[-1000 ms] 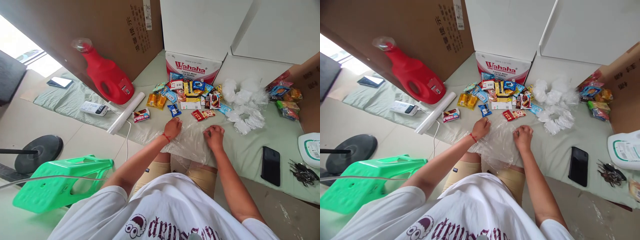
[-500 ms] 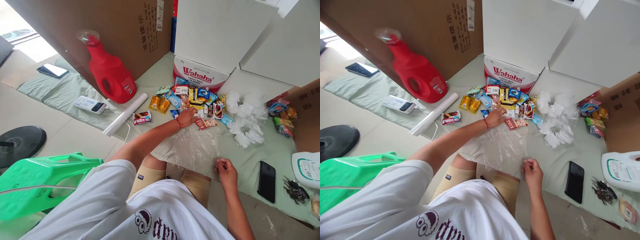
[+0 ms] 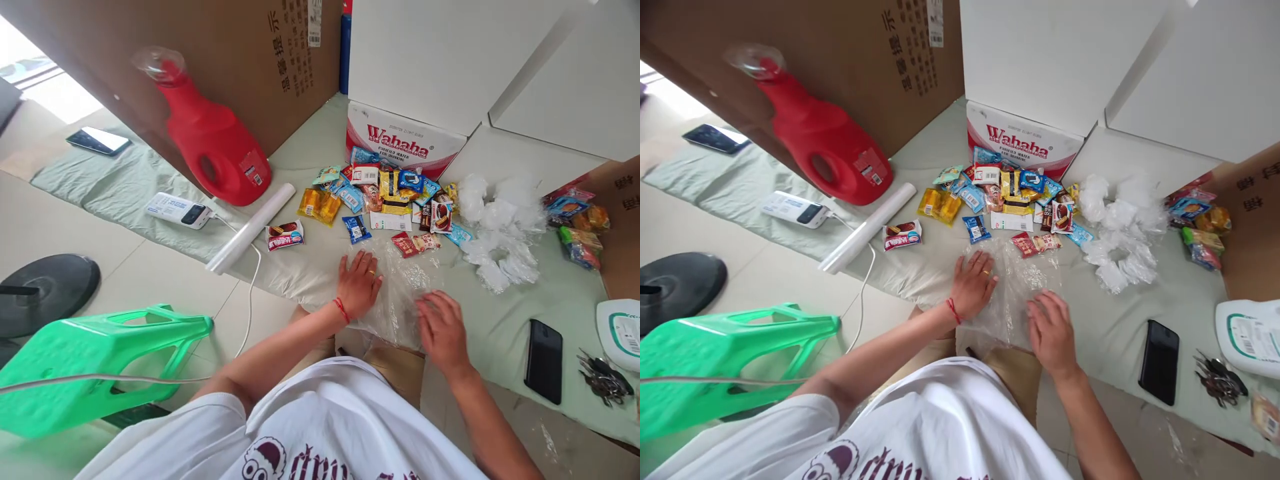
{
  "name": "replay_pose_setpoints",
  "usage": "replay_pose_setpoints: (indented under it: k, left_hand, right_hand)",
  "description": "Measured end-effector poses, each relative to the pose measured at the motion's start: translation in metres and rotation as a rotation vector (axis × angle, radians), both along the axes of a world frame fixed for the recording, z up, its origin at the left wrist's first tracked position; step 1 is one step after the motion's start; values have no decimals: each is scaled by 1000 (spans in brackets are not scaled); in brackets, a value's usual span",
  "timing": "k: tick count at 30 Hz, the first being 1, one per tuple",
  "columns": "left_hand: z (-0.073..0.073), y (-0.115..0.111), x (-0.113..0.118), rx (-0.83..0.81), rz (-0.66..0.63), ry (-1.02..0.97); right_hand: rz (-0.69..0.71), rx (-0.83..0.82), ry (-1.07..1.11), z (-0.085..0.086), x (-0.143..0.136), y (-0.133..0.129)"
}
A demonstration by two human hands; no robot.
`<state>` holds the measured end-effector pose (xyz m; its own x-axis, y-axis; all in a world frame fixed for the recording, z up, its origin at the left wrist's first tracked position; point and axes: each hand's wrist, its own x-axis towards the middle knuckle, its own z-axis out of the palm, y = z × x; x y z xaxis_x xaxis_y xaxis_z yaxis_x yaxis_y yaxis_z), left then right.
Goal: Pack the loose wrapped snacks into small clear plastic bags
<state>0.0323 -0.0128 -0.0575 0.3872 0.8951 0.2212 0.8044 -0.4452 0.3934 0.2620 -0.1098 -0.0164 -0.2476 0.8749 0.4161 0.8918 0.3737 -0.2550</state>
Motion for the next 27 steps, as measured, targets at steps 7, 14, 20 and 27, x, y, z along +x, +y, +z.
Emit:
replay_pose_setpoints:
  k: [7,14,20,27]
  left_hand:
    - [-26,54,-60,-58,-359,231]
    - [1,72,-80,-99,-449,182]
    - [24,24,-49,39,-72,-132]
    - [-14,18,-54,-61,-65,146]
  right_hand:
    - [-26,-319,-265,-54,15,-24]
    - [-115,-343,-30,-34,41,-49]
    - [-116,-78,111,5,22,15]
    - [-94,-579,-328,9,11,100]
